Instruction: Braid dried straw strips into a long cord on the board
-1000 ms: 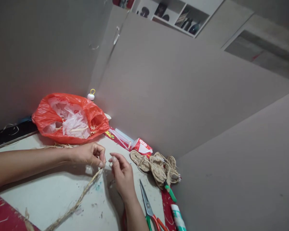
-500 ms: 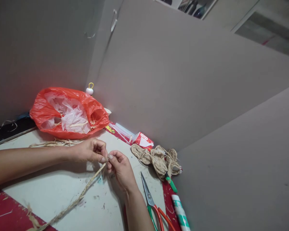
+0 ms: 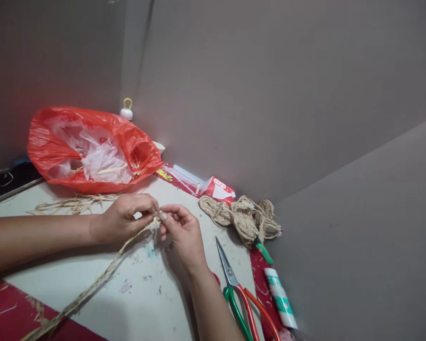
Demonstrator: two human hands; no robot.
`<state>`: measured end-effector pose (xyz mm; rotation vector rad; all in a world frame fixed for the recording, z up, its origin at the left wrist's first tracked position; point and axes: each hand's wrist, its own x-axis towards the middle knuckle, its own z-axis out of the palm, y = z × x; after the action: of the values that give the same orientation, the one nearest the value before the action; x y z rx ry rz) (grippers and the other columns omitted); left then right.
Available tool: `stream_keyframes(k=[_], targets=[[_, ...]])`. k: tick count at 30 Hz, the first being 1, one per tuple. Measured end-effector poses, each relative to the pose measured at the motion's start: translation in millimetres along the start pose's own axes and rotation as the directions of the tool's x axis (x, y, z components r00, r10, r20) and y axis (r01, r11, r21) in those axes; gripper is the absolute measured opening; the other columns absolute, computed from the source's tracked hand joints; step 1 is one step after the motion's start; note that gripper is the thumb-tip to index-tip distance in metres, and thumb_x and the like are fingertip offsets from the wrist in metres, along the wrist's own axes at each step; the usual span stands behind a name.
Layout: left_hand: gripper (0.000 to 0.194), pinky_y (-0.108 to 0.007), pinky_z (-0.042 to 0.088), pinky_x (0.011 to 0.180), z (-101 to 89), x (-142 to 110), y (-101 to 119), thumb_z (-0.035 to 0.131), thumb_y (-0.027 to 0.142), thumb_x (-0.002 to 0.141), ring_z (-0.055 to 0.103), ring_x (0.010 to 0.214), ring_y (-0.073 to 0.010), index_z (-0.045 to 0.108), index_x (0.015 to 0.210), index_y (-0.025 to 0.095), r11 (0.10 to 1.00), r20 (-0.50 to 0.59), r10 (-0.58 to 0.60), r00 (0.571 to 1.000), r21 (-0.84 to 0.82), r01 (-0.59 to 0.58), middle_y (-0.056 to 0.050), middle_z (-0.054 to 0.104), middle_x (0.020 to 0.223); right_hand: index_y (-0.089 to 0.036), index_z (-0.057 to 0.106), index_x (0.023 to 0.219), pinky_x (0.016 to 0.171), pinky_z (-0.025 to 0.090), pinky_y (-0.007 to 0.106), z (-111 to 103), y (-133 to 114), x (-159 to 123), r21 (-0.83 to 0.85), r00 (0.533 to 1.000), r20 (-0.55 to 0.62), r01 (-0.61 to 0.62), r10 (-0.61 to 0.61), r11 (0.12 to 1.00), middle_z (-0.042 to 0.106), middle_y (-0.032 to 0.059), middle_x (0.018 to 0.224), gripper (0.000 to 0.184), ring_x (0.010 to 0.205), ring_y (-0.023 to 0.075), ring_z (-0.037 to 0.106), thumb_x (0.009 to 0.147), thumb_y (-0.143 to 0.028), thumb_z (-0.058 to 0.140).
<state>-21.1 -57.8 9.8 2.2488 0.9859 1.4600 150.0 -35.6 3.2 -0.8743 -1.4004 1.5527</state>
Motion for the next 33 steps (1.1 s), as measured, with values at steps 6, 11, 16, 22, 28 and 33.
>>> stream_keyframes(k=[6,11,16,22,28,33], targets=[[0.016,-0.021,0.041,0.062,0.0,-3.5,-1.2,0.046,0.011,0.085,0.052,0.066,-0.0105,0.050,0.071,0.016,0.991,0.030,0.117,0.993,0.064,-0.119,-0.004,0.060,0.074,-0.016,0.070,0.082,0.046,0.038,0.020,-5.3,-2.7,0.1,-0.086,0.998,0.040,-0.040,0.043,0.995,0.059,-0.0035,0.052,0.017,0.044,0.0072,0.049,0.073,-0.031,0.073],[0.016,-0.021,0.042,0.063,0.2,-5.3,0.3,0.045,0.013,0.087,0.054,0.069,-0.0113,0.050,0.072,0.016,0.991,0.083,0.125,0.989,0.046,-0.129,-0.005,0.060,0.076,-0.016,0.067,0.082,0.045,0.038,0.021,-9.8,-8.0,-0.1,-0.106,0.988,0.109,-0.098,0.110,0.989,0.060,-0.0025,0.053,0.019,0.044,0.0084,0.049,0.072,-0.031,0.073],[0.017,-0.021,0.040,0.061,4.5,-6.8,-2.4,0.048,0.011,0.083,0.050,0.064,-0.0098,0.047,0.067,0.017,0.999,0.036,0.017,0.999,0.045,-0.019,-0.002,0.057,0.072,-0.018,0.058,0.083,0.049,0.040,0.023,-3.4,-6.9,-1.3,-0.392,0.995,0.086,0.071,-0.040,0.917,0.057,-0.0031,0.058,0.011,0.049,0.0104,0.050,0.082,-0.028,0.060],[0.014,-0.020,0.039,0.061,8.2,-9.4,-6.2,0.050,0.008,0.080,0.049,0.064,-0.0091,0.049,0.069,0.016,1.000,0.032,-0.023,0.999,0.021,0.022,-0.001,0.057,0.073,-0.019,0.058,0.088,0.059,0.042,0.025,-1.5,-0.8,-3.1,-0.713,0.931,0.125,0.324,-0.342,0.622,0.061,0.0020,0.081,0.007,0.062,0.0122,0.054,0.083,-0.019,0.053],[0.013,-0.021,0.039,0.062,9.0,-12.0,-11.5,0.048,0.005,0.078,0.049,0.065,-0.0094,0.051,0.072,0.016,0.999,0.044,-0.022,0.999,0.037,0.020,-0.002,0.058,0.075,-0.020,0.057,0.100,0.053,0.044,0.025,-6.5,-11.0,-2.3,-0.434,0.972,-0.048,0.188,-0.232,0.881,0.062,0.0032,0.086,0.019,0.059,0.0117,0.054,0.087,-0.032,0.051],[0.013,-0.021,0.039,0.062,8.8,-12.3,-11.5,0.049,0.006,0.079,0.049,0.065,-0.0093,0.050,0.070,0.016,0.999,0.035,-0.002,0.999,0.040,0.001,-0.002,0.057,0.076,-0.020,0.066,0.101,0.058,0.045,0.026,-12.2,-8.9,3.0,-0.461,0.987,0.077,0.162,-0.143,0.872,0.062,0.0050,0.093,0.025,0.067,0.0133,0.056,0.082,-0.034,0.060]])
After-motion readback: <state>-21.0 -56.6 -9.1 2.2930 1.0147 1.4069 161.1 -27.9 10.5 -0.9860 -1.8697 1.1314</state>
